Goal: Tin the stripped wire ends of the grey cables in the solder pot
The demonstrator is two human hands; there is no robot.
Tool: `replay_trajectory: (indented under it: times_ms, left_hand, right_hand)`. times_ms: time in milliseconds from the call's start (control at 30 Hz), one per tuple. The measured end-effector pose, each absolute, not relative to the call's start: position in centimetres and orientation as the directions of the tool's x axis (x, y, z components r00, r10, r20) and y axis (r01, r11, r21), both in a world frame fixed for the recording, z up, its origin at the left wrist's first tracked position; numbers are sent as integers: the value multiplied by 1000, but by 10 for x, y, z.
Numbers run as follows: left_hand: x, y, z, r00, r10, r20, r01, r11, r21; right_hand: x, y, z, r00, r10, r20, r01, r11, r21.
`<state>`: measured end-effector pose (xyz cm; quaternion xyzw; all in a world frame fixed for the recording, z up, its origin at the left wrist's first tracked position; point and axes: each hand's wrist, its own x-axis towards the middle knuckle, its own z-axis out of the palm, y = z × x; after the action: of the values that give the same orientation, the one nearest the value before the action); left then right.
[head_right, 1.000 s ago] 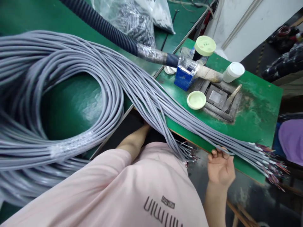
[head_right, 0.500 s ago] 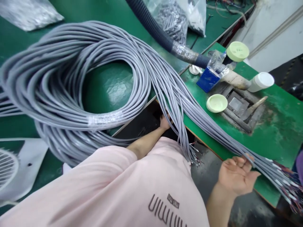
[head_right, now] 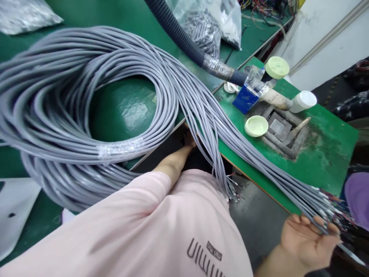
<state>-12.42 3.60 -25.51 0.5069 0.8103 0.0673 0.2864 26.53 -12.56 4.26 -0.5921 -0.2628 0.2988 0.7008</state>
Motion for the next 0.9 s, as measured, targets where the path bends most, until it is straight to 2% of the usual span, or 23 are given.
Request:
replay_trajectory:
  times_ms: [233, 500, 900]
  left_hand:
    - [-126, 36, -258, -319, 852, -416, 799, 477, 365]
    - [-124, 36, -255, -281, 867, -411, 808, 445, 386]
    - [-127, 35, -230, -265, 851, -453, 806, 453, 380]
  right_hand:
    - [264, -132, 38, 712, 697, -81, -180, 70, -981]
    - [273, -130, 31, 691, 719, -70, -233, 130, -964]
    - [260, -135, 35, 689, 718, -95, -180, 42, -983]
